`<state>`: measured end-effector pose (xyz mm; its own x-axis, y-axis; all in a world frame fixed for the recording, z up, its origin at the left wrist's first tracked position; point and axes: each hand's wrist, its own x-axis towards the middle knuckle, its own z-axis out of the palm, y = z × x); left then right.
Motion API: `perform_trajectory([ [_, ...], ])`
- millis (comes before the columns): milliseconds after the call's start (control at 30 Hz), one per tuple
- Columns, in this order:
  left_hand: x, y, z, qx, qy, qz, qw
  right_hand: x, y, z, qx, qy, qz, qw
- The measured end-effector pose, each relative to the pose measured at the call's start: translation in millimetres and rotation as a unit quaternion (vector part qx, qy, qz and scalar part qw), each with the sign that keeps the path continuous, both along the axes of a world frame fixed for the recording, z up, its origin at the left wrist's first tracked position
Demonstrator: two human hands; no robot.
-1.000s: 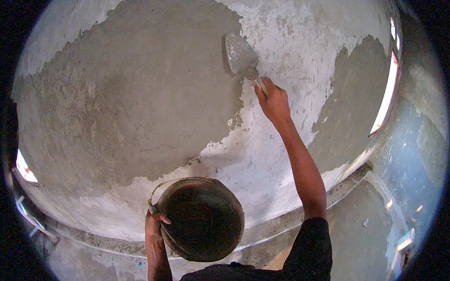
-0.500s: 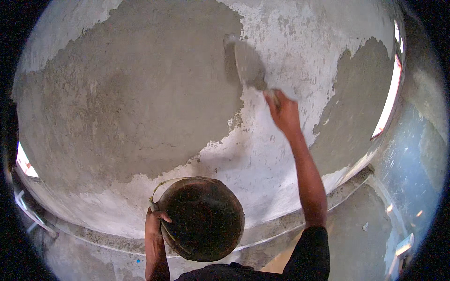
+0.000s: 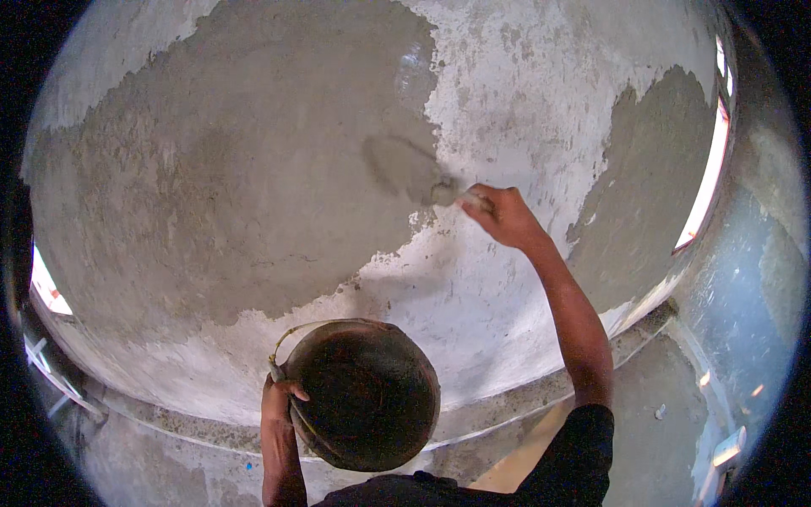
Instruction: The person plasters a wall by scooping cement mixture from a bucket with a trowel and applying and smoothing it onto the wall surface.
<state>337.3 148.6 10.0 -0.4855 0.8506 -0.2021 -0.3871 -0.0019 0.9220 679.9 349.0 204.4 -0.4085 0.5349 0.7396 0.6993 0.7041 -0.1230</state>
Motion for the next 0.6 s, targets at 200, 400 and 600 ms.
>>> perform_trajectory([
  [200,1,0,-3,0.012,-0.006,-0.043,0.999,11,11,47,0.055,0.107,-0.069,0.990],
  [400,9,-2,-1,0.000,-0.017,-0.031,0.999,-8,29,33,0.076,0.041,-0.207,0.975],
  [600,14,-3,2,0.002,0.000,-0.056,0.998,0,5,-35,0.011,-0.043,-0.117,0.992],
])
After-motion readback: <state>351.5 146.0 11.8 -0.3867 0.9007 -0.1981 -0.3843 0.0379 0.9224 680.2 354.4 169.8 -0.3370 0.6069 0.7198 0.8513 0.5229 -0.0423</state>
